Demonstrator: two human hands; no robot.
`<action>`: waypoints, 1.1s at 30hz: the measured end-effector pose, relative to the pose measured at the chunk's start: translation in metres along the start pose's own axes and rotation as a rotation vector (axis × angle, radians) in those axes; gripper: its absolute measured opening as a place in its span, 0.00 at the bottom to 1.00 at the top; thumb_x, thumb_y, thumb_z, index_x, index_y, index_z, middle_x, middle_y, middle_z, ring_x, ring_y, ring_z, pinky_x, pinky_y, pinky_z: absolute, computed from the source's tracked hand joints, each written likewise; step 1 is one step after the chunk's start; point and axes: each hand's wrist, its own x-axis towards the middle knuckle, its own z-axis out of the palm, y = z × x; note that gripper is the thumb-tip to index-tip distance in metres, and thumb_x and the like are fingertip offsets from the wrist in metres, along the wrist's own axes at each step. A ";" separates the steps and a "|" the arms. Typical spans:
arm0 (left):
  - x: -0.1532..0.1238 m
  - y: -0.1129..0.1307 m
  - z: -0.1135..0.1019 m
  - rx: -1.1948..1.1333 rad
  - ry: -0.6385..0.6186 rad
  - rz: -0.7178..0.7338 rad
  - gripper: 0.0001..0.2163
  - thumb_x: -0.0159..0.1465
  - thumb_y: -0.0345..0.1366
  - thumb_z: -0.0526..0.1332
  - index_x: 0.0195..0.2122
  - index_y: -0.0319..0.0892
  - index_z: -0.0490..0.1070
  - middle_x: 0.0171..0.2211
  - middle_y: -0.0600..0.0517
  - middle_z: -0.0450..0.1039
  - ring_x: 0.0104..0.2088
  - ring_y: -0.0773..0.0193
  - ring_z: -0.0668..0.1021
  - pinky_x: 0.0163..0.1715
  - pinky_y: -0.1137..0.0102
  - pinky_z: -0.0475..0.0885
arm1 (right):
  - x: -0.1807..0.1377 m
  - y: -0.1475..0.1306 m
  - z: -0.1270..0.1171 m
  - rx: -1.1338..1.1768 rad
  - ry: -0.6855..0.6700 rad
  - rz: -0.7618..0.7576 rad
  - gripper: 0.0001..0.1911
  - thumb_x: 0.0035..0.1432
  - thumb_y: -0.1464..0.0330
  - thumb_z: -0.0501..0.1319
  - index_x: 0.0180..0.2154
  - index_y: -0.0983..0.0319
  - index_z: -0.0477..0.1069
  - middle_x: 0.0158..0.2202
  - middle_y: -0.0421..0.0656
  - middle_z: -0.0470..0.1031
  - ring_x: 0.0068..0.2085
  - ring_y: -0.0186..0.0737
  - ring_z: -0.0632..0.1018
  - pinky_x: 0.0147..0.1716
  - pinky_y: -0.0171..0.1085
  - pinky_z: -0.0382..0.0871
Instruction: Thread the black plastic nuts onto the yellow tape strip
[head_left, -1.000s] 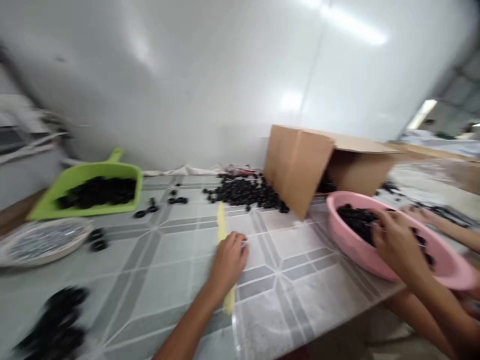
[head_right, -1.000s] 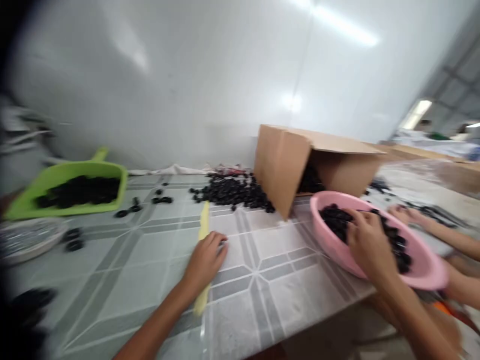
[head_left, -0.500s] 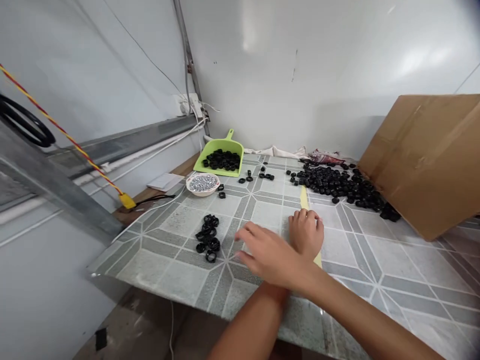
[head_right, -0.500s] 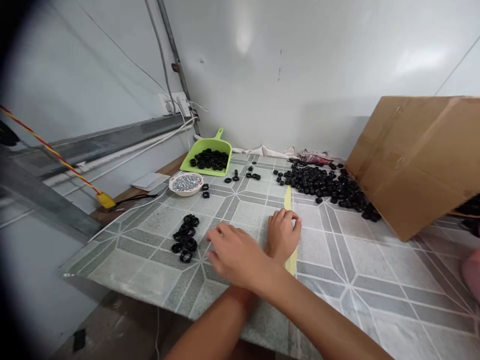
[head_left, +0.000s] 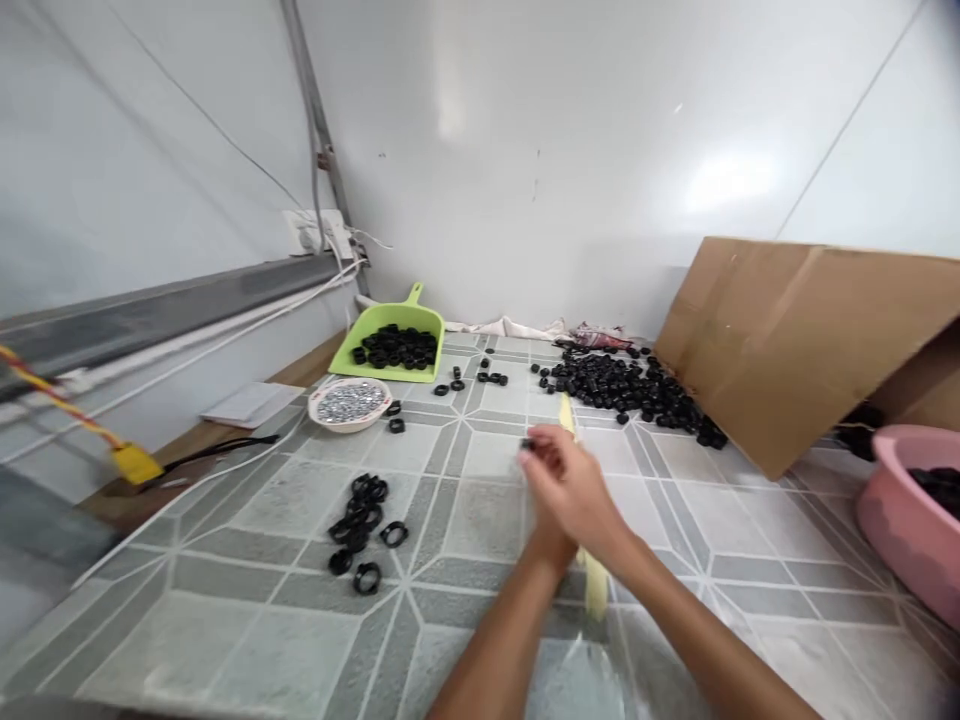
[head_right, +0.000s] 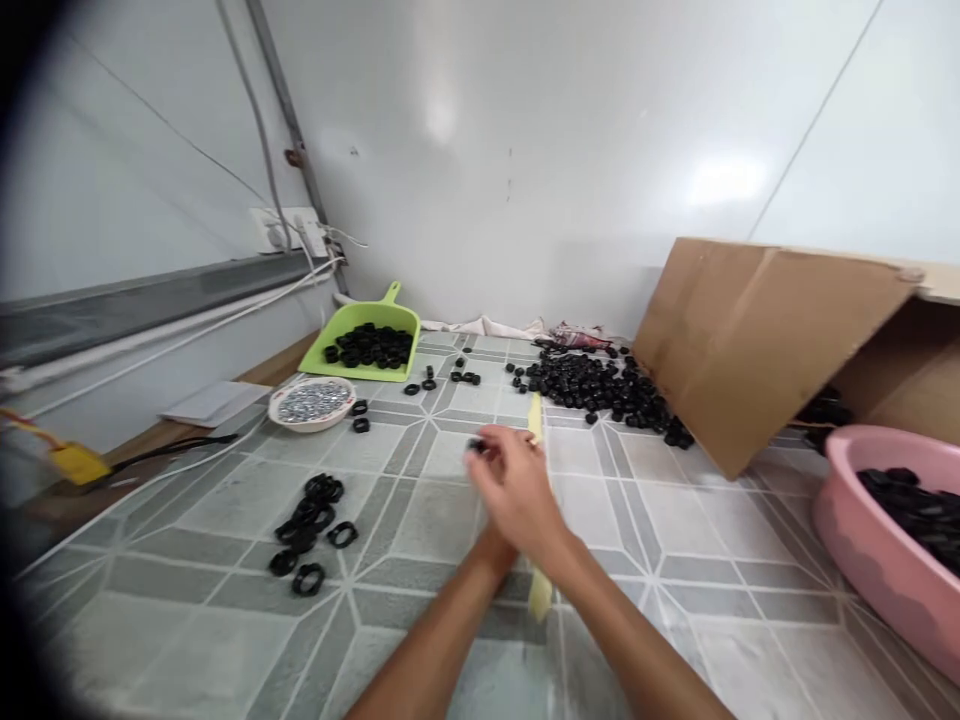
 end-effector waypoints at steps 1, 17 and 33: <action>0.000 -0.001 0.000 -0.004 -0.012 0.022 0.11 0.68 0.33 0.53 0.48 0.43 0.72 0.42 0.45 0.75 0.47 0.50 0.74 0.47 0.56 0.67 | -0.001 0.014 -0.019 0.032 0.117 0.088 0.13 0.63 0.61 0.59 0.46 0.60 0.70 0.41 0.46 0.77 0.43 0.46 0.77 0.43 0.42 0.70; 0.003 -0.001 0.003 -0.323 -0.243 0.281 0.12 0.67 0.33 0.57 0.52 0.47 0.69 0.46 0.49 0.75 0.42 0.58 0.75 0.45 0.63 0.70 | -0.018 0.103 -0.085 0.453 0.018 0.367 0.13 0.57 0.59 0.63 0.37 0.62 0.71 0.26 0.38 0.71 0.29 0.38 0.73 0.31 0.36 0.67; 0.007 -0.002 0.003 -0.333 -0.185 -0.008 0.17 0.61 0.51 0.63 0.43 0.46 0.66 0.28 0.57 0.71 0.26 0.63 0.74 0.31 0.70 0.68 | 0.005 0.149 -0.130 -0.200 0.286 0.366 0.13 0.61 0.65 0.55 0.45 0.61 0.70 0.41 0.46 0.72 0.41 0.45 0.74 0.43 0.41 0.66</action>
